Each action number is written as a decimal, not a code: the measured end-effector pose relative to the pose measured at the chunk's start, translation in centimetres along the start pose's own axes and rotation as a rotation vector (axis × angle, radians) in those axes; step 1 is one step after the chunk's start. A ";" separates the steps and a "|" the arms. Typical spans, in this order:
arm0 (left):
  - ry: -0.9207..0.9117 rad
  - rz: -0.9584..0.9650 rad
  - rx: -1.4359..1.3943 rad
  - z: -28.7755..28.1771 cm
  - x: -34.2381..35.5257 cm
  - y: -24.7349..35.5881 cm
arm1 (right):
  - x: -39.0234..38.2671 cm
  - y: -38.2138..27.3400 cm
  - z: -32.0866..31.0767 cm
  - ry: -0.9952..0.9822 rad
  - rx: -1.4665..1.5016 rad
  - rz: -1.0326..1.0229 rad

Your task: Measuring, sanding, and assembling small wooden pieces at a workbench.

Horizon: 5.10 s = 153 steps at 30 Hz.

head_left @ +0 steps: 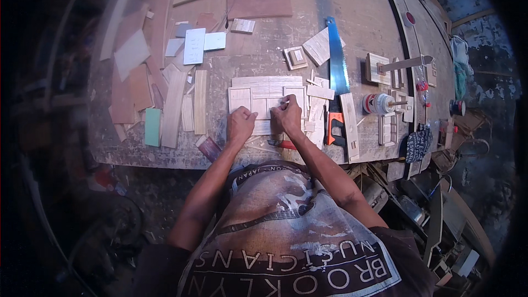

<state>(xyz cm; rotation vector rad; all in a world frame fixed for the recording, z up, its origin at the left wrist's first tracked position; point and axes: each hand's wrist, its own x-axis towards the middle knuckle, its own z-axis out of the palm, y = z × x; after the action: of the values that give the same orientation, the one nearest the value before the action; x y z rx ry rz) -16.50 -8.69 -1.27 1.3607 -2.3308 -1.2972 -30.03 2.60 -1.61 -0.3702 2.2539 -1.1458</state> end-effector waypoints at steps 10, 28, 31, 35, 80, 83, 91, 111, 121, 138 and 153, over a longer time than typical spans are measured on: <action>-0.219 0.294 0.151 0.5 0.0 0.9 | 0.8 0.9 2.0 0.079 -0.086 -0.086; -0.354 0.307 0.328 0.1 -0.4 1.7 | 0.6 0.2 1.9 0.076 -0.089 -0.087; -0.359 0.330 0.323 0.4 -0.5 1.5 | 0.5 0.0 1.5 0.072 -0.084 -0.085; 0.182 0.321 0.157 -0.9 -0.5 -0.2 | 0.2 -0.8 -1.7 0.232 -0.086 -0.193; 0.172 -0.189 -0.330 -0.9 1.0 -7.5 | 0.5 4.6 -6.1 0.224 0.026 -0.018; 0.175 -0.183 -0.349 -0.8 1.0 -7.8 | 0.5 4.4 -6.2 0.222 0.033 -0.025; 0.171 -0.185 -0.372 -0.8 0.9 -7.4 | 0.7 5.1 -6.1 0.220 0.038 -0.014; -0.014 0.703 0.274 0.2 0.4 0.6 | -1.1 2.7 -6.1 0.149 -0.231 -0.444; -0.094 0.718 0.321 0.9 0.3 0.9 | -2.5 1.3 -4.5 -0.224 -0.646 -0.677; -0.074 0.463 0.381 1.0 0.3 1.8 | 1.4 3.2 -0.1 -0.129 -0.108 -0.149; -0.161 0.305 0.442 1.1 2.7 3.2 | 1.5 2.3 0.6 -0.183 -0.224 -0.144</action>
<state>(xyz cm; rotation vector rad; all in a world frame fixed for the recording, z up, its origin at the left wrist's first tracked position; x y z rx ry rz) -20.67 -9.43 -0.34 0.9584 -2.9189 -0.8640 -30.81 2.82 -4.33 -0.7072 2.2255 -0.8890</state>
